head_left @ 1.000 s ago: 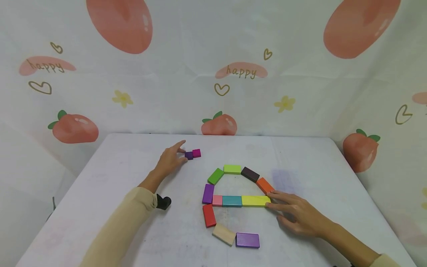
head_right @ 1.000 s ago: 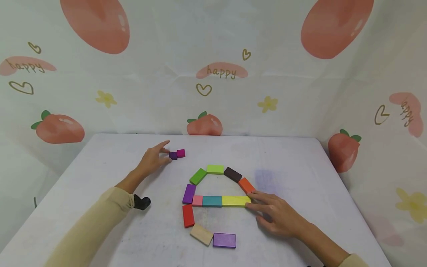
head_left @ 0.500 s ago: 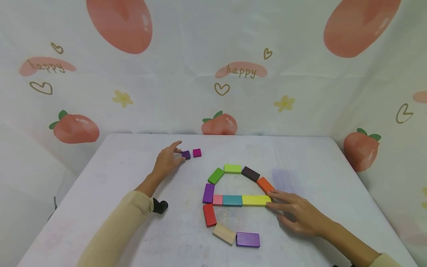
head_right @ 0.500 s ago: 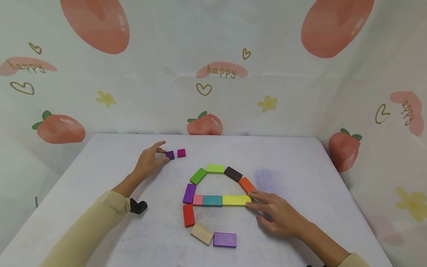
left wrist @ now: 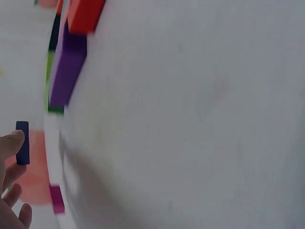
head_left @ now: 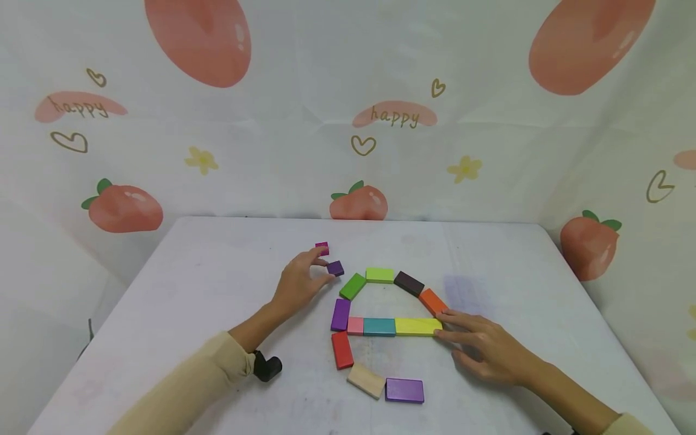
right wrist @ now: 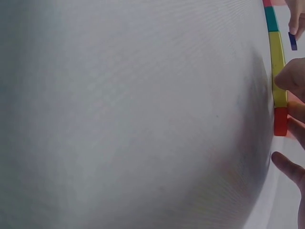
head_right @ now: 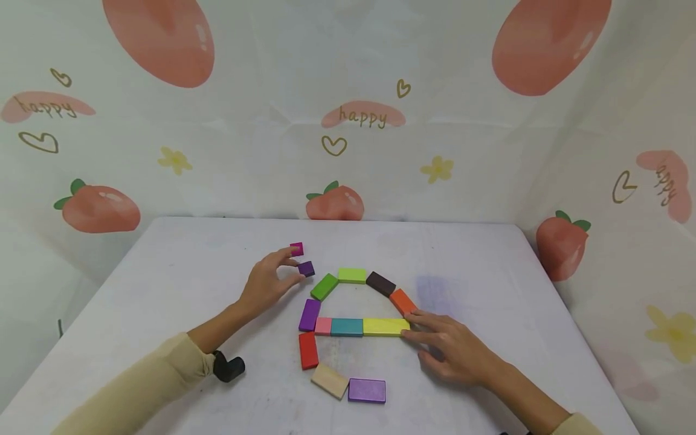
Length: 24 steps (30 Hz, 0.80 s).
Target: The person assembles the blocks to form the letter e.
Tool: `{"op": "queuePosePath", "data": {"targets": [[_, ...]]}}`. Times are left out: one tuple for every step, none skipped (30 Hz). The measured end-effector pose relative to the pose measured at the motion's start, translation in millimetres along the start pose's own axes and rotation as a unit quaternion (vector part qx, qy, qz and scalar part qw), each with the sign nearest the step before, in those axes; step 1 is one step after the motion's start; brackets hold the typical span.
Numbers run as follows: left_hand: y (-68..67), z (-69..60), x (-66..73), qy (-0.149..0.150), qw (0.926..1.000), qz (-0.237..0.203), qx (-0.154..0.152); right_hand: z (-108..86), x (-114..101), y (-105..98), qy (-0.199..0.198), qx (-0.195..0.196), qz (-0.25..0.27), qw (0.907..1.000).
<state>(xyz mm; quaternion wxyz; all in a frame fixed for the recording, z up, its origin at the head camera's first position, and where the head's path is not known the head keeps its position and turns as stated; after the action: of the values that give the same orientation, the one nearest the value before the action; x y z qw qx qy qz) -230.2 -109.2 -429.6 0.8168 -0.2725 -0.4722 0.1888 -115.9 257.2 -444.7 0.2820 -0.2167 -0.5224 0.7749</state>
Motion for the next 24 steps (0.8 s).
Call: {"op": "queuePosePath", "data": {"targets": [[3.4,-2.2,5.8,0.005,1.0,-0.002,-0.003,-0.2,0,0,0.001,0.001,0.0,1.0],[6.4,-4.4,12.1,0.009,0.9999,-0.005,-0.007,-0.5,0,0,0.001,0.001,0.0,1.0],[9.6,-6.8,18.0,0.012,0.9998,-0.008,-0.012,-0.6,0,0,0.001,0.001,-0.001,1.0],[12.7,-9.2,23.9,0.013,0.9997,-0.011,-0.018,-0.7,0,0,0.002,0.001,-0.001,1.0],[15.9,-11.6,29.5,0.016,0.9995,-0.015,-0.022,-0.7,0,0,0.002,0.0,-0.001,1.0],[19.1,-13.9,35.2,0.017,0.9992,-0.022,-0.028,-0.9,0,0,0.002,0.0,-0.001,1.0],[22.4,-16.4,40.3,0.022,0.9988,-0.027,-0.035,-0.9,0,0,0.002,-0.001,-0.001,1.0],[25.7,-19.0,45.3,0.025,0.9982,-0.035,-0.042,-0.9,0,0,0.002,-0.001,0.0,1.0],[28.9,-21.6,50.3,0.029,0.9974,-0.045,-0.048,-0.8,0,0,0.003,-0.003,0.0,1.0],[32.0,-24.2,55.5,0.034,0.9966,-0.054,-0.053,-0.7,0,0,0.005,-0.005,0.0,1.0],[35.0,-27.0,60.5,0.04,0.9956,-0.063,-0.057,-0.5,0,1,0.007,-0.008,0.0,0.9999],[38.0,-29.9,65.4,0.047,0.9944,-0.071,-0.063,-0.4,0,1,0.009,-0.01,0.0,0.9999],[41.0,-32.9,70.2,0.054,0.9932,-0.079,-0.068,-0.4,1,1,0.012,-0.012,0.0,0.9999],[43.8,-35.9,75.0,0.06,0.992,-0.085,-0.072,-0.3,1,1,0.013,-0.013,0.0,0.9998],[46.6,-39.0,79.9,0.066,0.9909,-0.089,-0.076,-0.2,1,1,0.014,-0.014,0.001,0.9998],[49.5,-42.0,84.3,0.072,0.9898,-0.092,-0.082,-0.3,1,1,0.014,-0.014,0.001,0.9998],[52.3,-45.2,88.8,0.076,0.9888,-0.094,-0.088,-0.4,1,1,0.014,-0.012,0.001,0.9998],[55.4,-48.3,92.7,0.078,0.9878,-0.095,-0.095,-0.6,1,1,0.013,-0.01,0.001,0.9999],[58.3,-51.2,96.5,0.077,0.9873,-0.094,-0.103,-0.8,1,1,0.011,-0.008,0.002,0.9999],[61.2,-54.0,100.2,0.076,0.9864,-0.094,-0.111,-1.0,1,1,0.009,-0.006,0.004,0.9999],[64.1,-56.6,103.8,0.075,0.9856,-0.094,-0.119,-1.1,1,1,0.008,-0.005,0.004,0.9999],[67.0,-59.2,106.9,0.073,0.9847,-0.092,-0.129,-1.3,1,1,0.007,-0.003,0.005,1.0],[69.6,-61.7,110.0,0.073,0.9839,-0.09,-0.136,-1.3,1,1,0.005,-0.002,0.006,1.0],[72.3,-64.0,112.8,0.074,0.983,-0.088,-0.143,-1.2,2,1,0.005,-0.002,0.006,1.0]]}}
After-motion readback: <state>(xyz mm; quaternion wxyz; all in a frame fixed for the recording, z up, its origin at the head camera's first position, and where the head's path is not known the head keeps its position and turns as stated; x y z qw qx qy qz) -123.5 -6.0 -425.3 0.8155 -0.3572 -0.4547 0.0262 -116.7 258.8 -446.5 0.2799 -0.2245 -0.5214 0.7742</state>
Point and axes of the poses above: each hand's wrist, its own z-axis towards the middle knuckle, its own y-axis out of the palm, x = y × z, the point moved 3 cm from there along z, towards the middle knuckle, and after that the axes turned 8 degrees about -z, right-handed, at the moved point
